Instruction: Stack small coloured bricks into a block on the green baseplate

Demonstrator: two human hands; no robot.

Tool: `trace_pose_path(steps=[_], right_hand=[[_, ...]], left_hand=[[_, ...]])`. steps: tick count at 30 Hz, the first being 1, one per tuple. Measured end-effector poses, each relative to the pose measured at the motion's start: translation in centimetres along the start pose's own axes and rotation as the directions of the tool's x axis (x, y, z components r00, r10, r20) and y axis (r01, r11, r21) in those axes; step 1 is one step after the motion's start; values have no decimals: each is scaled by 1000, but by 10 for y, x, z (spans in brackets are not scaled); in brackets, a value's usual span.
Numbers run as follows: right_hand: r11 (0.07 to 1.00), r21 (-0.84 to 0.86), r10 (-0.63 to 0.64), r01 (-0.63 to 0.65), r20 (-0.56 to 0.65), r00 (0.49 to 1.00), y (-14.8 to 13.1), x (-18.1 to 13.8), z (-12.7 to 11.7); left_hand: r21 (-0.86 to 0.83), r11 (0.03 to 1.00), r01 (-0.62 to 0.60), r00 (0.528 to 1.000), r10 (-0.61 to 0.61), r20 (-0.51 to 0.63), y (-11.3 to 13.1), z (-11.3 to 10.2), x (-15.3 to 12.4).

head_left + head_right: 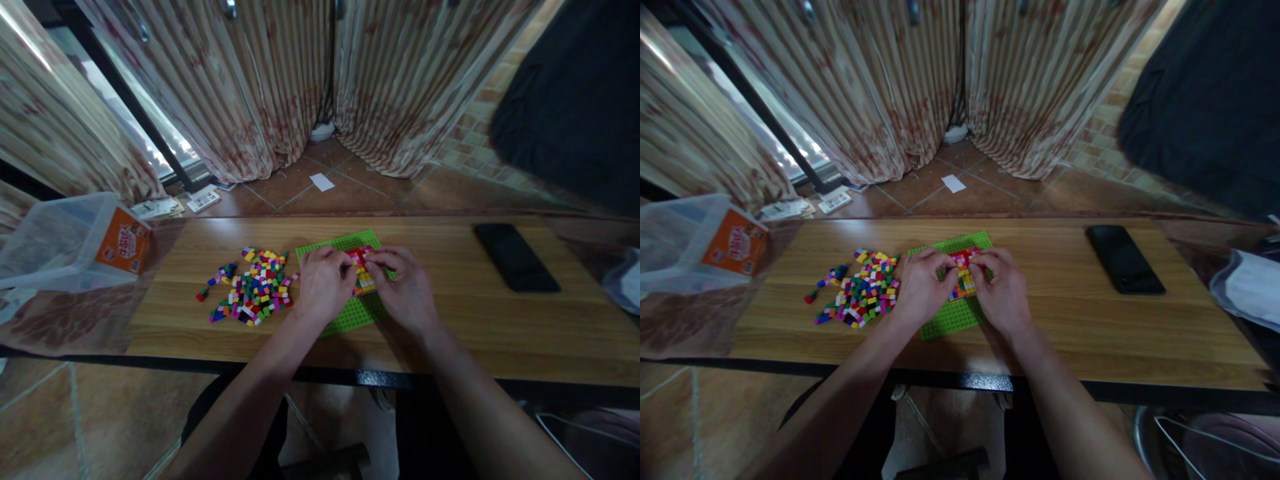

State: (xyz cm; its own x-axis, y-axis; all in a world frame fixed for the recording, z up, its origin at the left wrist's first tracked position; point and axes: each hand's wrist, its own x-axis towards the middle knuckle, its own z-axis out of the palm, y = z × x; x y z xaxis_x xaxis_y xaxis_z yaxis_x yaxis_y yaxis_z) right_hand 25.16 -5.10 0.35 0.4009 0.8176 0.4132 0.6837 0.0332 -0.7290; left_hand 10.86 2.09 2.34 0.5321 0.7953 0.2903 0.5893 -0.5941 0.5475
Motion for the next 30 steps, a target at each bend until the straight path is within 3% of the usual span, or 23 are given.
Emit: trace_pose_path(steps=[7,12,17,21,30], right_hand=[[1000,-9,5,-5,-2,1000,0,0,1],[1000,-25,-12,12,-8,1000,0,-1,1],[976,-81,-211,204,-82,974,3,-5,4],[926,-123,-364,356,-51,930,5,-8,7],[912,-187,-368,366,23,929,9,-11,10]], left_hand=[[-176,978,107,993,-98,59,1,-1,3],[-178,982,61,997,-52,55,-2,-4,-2],[-194,980,51,999,-50,9,-3,-2,-5],[-226,972,59,996,-73,-54,-4,2,-6],[-304,952,29,992,-64,-105,-12,5,-6]])
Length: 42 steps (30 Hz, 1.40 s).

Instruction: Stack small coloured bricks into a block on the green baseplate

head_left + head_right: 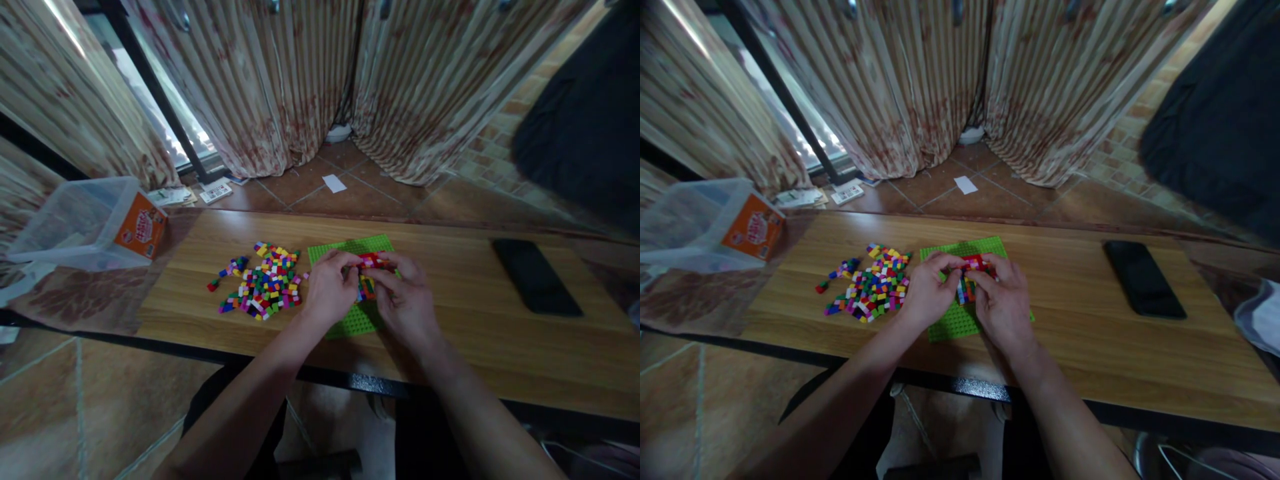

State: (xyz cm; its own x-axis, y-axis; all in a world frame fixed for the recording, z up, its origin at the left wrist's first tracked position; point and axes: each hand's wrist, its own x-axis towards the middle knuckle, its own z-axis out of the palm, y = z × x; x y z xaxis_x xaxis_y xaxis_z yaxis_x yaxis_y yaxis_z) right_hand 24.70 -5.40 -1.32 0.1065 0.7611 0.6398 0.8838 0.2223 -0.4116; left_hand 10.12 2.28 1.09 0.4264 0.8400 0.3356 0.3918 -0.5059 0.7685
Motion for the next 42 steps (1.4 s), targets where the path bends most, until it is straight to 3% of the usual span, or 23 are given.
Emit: trace_pose_path(steps=[7,13,17,22,28,32,36,42], right_hand=[[997,-80,-3,4,9,1000,3,-2,-2],[995,-99,-3,2,-9,1000,3,-1,0],[989,-147,11,-10,11,1000,2,-1,1],[988,-152,-21,17,-23,1000,4,-1,2],[996,-91,-14,9,-49,999,6,-3,3],[997,14,72,-71,-45,996,0,-1,-2],[965,175,214,-194,-102,972,-7,2,-8],[939,229,290,-256,-125,949,-12,5,-9]], left_hand=[[23,999,45,999,-44,-19,-8,-9,5],[71,991,109,994,-109,-2,-27,-38,16],[124,979,163,975,-179,135,-44,-65,19],[237,962,134,904,-217,369,-53,-87,18],[452,891,44,866,-259,427,-37,-82,17],[549,836,-7,890,-245,385,-37,-76,16],[450,892,-41,937,-121,327,-46,-72,16],[77,996,-42,980,26,196,-34,-52,16]])
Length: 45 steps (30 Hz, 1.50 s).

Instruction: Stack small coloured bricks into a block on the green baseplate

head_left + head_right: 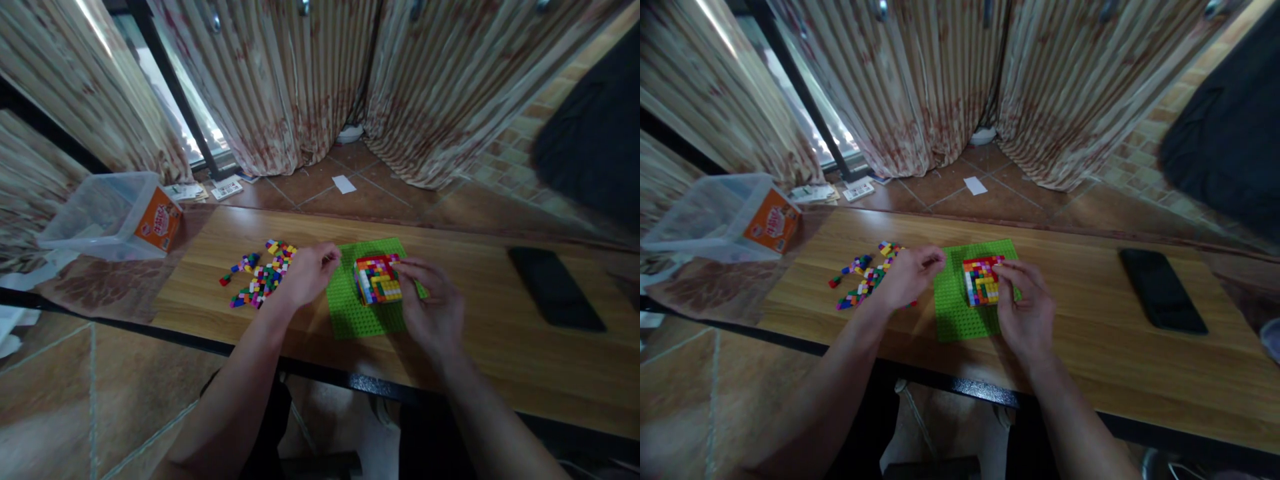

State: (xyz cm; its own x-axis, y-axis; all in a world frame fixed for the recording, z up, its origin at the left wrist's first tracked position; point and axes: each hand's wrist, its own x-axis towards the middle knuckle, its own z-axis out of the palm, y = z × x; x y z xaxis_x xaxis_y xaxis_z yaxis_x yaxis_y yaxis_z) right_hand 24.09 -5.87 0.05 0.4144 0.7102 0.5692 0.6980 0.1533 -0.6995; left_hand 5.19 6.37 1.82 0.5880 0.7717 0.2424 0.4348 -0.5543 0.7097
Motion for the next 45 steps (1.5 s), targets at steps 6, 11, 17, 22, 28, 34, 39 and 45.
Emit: trace_pose_path(steps=[6,11,17,22,28,34,39,45], right_hand=[[1000,6,-14,14,22,1000,-1,0,3],[999,-2,-32,32,38,999,-2,0,4],[999,-8,-47,47,36,998,-3,-1,6],[999,-7,-32,33,40,999,-2,0,7],[999,-17,-36,37,53,998,-2,0,7],[999,-18,-43,44,62,997,-2,0,6],[999,-17,-34,35,65,997,-2,0,7],[998,-30,-44,46,73,996,-3,0,6]], left_hand=[[-185,977,-107,992,93,-83,23,24,-2],[-170,971,-166,985,155,-73,25,30,-2],[-81,978,-194,981,191,-36,28,30,-3],[29,987,-161,987,161,-5,30,32,-4],[125,972,-198,980,200,-1,30,33,0],[187,943,-277,961,275,36,29,34,2],[195,945,-263,963,270,-7,29,40,1],[184,965,-189,975,206,-82,32,47,-2]])
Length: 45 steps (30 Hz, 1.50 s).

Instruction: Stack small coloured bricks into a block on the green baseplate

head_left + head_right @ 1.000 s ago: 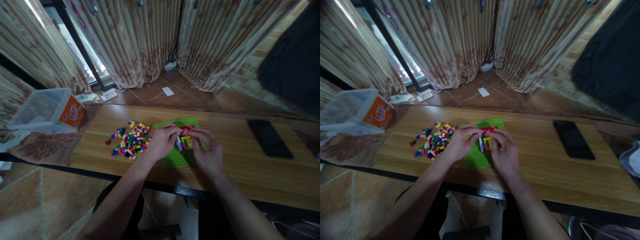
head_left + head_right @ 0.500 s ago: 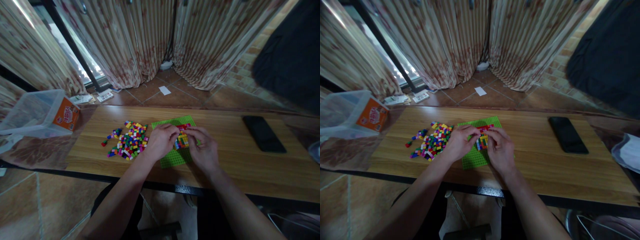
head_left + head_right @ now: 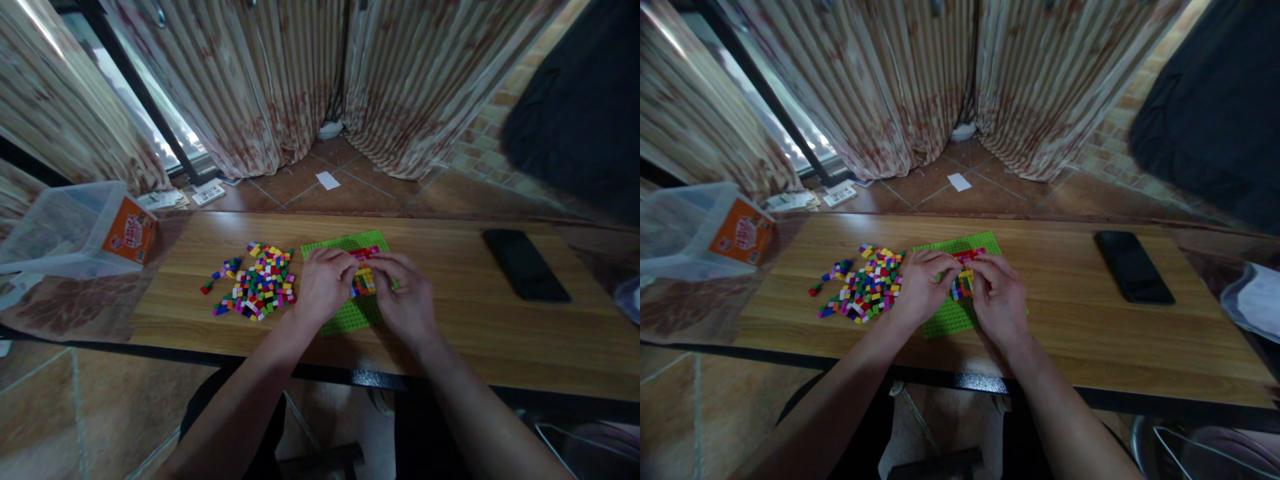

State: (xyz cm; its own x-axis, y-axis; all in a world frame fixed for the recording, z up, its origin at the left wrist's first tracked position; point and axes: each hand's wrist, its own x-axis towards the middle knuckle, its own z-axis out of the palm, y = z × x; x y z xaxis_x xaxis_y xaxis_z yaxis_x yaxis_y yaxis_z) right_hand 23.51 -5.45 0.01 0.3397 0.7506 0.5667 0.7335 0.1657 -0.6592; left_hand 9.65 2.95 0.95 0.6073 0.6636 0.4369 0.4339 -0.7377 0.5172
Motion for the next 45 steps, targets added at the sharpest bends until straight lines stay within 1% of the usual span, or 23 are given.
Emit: trace_pose_path(steps=[7,12,17,20,23,26,28,31,33,39,45], right_hand=[[1000,19,8,-8,0,1000,0,-1,-1],[1000,15,9,-9,11,1000,1,-1,1],[1000,6,-20,20,17,1000,3,-2,2],[998,-31,-55,56,17,998,6,-4,2],[987,-89,-137,137,11,991,9,-7,3],[967,-141,-208,213,46,977,9,-10,5],[956,-173,-226,237,85,971,8,-11,6],[945,-230,-209,233,125,970,7,-12,8],[939,-257,-199,227,128,972,6,-12,9],[943,-226,-232,244,80,969,10,-10,6],[925,-280,-236,259,112,965,11,-10,4]], left_hand=[[16,999,50,997,-49,-55,6,1,-6],[-14,998,61,997,-61,-45,7,-1,-6],[-56,997,61,997,-64,-42,4,-4,-6],[-83,996,31,998,-34,-47,2,-5,-9],[-107,994,13,997,-20,-70,0,-6,-12],[-112,993,42,994,-52,-92,-4,-9,-11],[-109,991,80,991,-90,-97,-8,-11,-10],[-103,986,129,986,-139,-93,-13,-12,-8],[-102,984,143,984,-153,-93,-14,-12,-8],[-118,982,145,984,-156,-85,-12,-12,-7],[-120,981,154,983,-165,-86,-14,-11,-6]])
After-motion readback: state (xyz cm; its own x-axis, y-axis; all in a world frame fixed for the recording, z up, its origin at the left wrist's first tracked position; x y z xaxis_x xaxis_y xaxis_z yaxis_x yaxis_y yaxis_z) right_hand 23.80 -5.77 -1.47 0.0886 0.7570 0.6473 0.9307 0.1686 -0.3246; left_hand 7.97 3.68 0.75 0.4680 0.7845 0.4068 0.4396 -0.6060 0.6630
